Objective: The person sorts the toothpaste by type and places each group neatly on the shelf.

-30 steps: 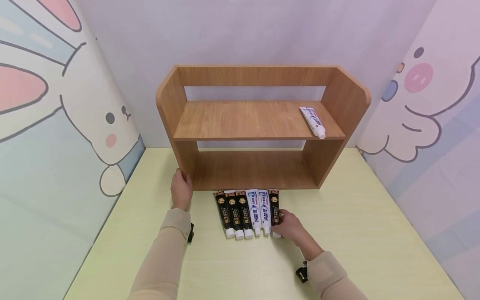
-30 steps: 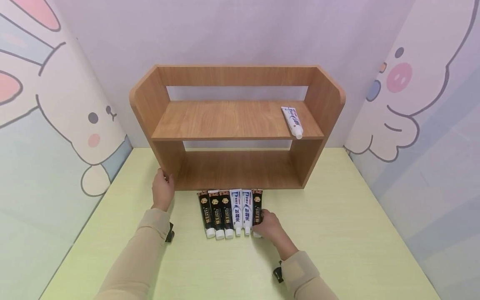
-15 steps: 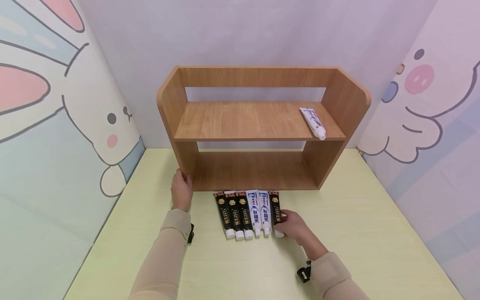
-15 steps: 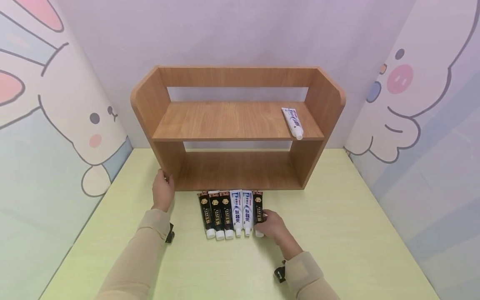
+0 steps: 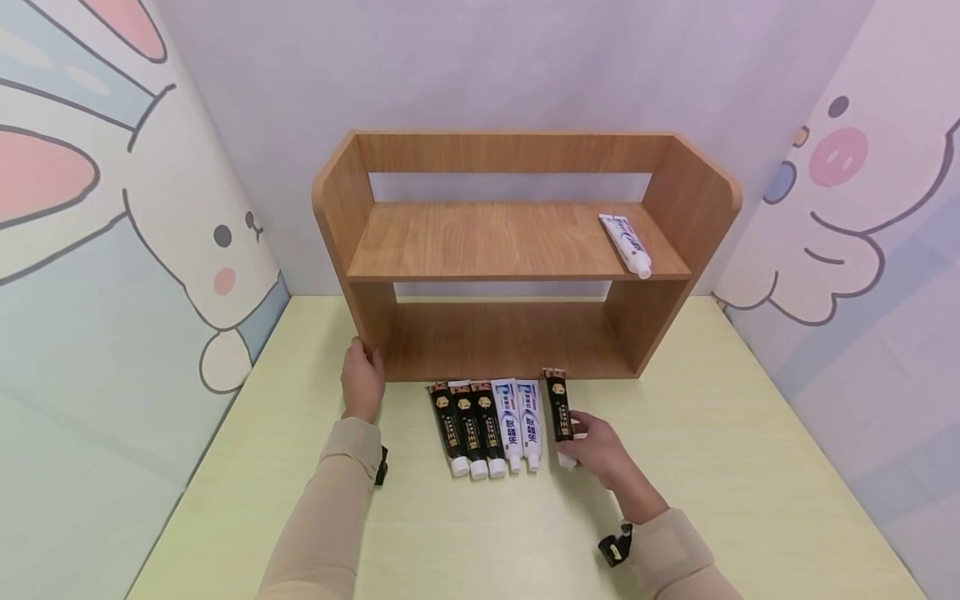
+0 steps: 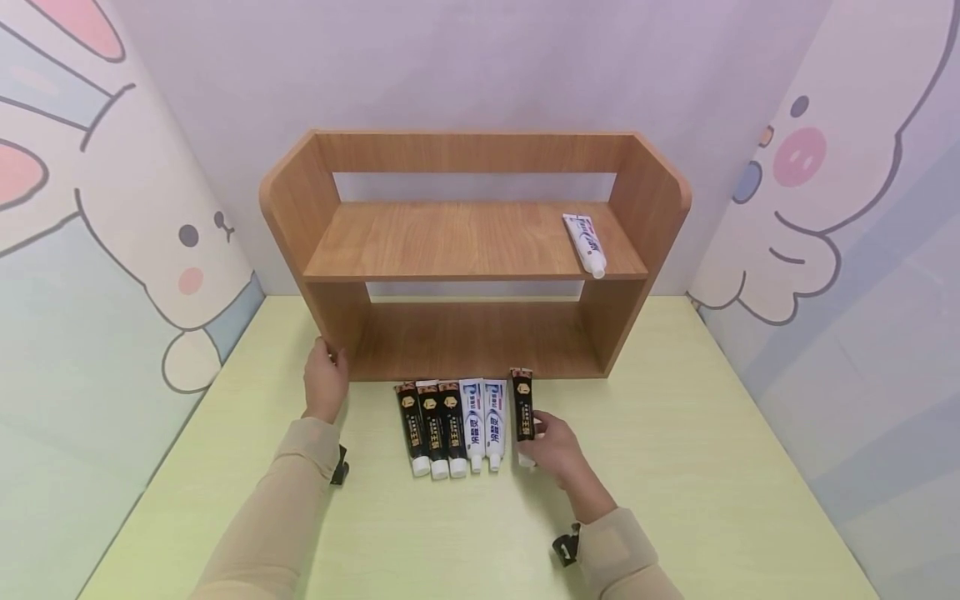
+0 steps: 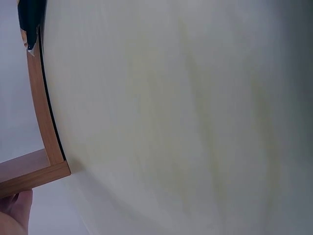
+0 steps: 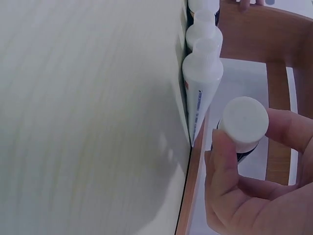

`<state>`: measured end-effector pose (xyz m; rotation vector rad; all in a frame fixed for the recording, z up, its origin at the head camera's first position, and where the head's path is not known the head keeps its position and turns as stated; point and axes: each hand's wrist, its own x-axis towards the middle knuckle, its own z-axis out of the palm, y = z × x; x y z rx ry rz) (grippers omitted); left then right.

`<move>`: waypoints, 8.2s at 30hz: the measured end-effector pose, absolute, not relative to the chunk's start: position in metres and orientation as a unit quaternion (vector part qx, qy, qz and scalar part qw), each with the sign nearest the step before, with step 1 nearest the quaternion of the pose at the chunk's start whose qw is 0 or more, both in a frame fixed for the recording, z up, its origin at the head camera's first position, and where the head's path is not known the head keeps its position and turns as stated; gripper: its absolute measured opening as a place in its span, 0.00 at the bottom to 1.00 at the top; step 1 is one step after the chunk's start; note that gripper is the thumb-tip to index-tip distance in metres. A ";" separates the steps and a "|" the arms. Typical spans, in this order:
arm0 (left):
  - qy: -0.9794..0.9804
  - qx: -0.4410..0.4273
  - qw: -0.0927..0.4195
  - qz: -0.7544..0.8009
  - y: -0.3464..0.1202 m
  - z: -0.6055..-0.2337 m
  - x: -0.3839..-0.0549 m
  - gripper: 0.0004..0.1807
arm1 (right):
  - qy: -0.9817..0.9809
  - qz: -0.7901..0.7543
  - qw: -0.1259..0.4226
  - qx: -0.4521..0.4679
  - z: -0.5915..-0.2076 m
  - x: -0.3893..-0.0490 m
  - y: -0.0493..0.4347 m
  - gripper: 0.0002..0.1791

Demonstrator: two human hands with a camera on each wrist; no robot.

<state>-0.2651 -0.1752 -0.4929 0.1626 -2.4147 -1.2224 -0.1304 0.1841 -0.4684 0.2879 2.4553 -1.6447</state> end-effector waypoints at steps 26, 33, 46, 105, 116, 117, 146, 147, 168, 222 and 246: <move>-0.871 0.067 0.202 -0.444 -0.174 -0.490 -0.265 0.15 | 0.831 -0.544 0.039 0.107 -0.462 -0.171 0.215 0.38; -0.870 0.064 0.206 -0.444 -0.172 -0.488 -0.264 0.13 | 0.837 -0.537 0.009 0.099 -0.468 -0.189 0.223 0.37; -0.869 0.060 0.219 -0.440 -0.172 -0.488 -0.263 0.11 | 0.854 -0.511 -0.003 0.099 -0.477 -0.224 0.232 0.31; -0.868 0.071 0.197 -0.450 -0.172 -0.490 -0.263 0.14 | 0.900 -0.431 -0.012 0.065 -0.483 -0.249 0.243 0.33; -0.871 0.069 0.196 -0.446 -0.173 -0.490 -0.264 0.13 | 0.895 -0.439 -0.073 0.020 -0.476 -0.226 0.232 0.31; -0.871 0.070 0.195 -0.446 -0.173 -0.490 -0.264 0.13 | 0.895 -0.438 -0.079 0.017 -0.476 -0.224 0.230 0.30; -0.867 0.075 0.180 -0.459 -0.173 -0.489 -0.262 0.15 | 0.917 -0.397 0.033 -0.006 -0.470 -0.178 0.168 0.31; -0.867 0.076 0.179 -0.460 -0.173 -0.489 -0.262 0.16 | 0.917 -0.397 0.040 -0.001 -0.471 -0.177 0.166 0.32; -0.867 0.072 0.192 -0.453 -0.173 -0.489 -0.263 0.14 | 0.920 -0.373 0.118 0.042 -0.480 -0.158 0.147 0.37; -0.864 0.076 0.185 -0.462 -0.172 -0.489 -0.263 0.17 | 0.843 -0.507 0.162 0.080 -0.484 -0.157 0.154 0.38; -0.865 0.074 0.184 -0.460 -0.172 -0.487 -0.262 0.16 | 0.799 -0.573 0.163 0.085 -0.461 -0.146 0.168 0.38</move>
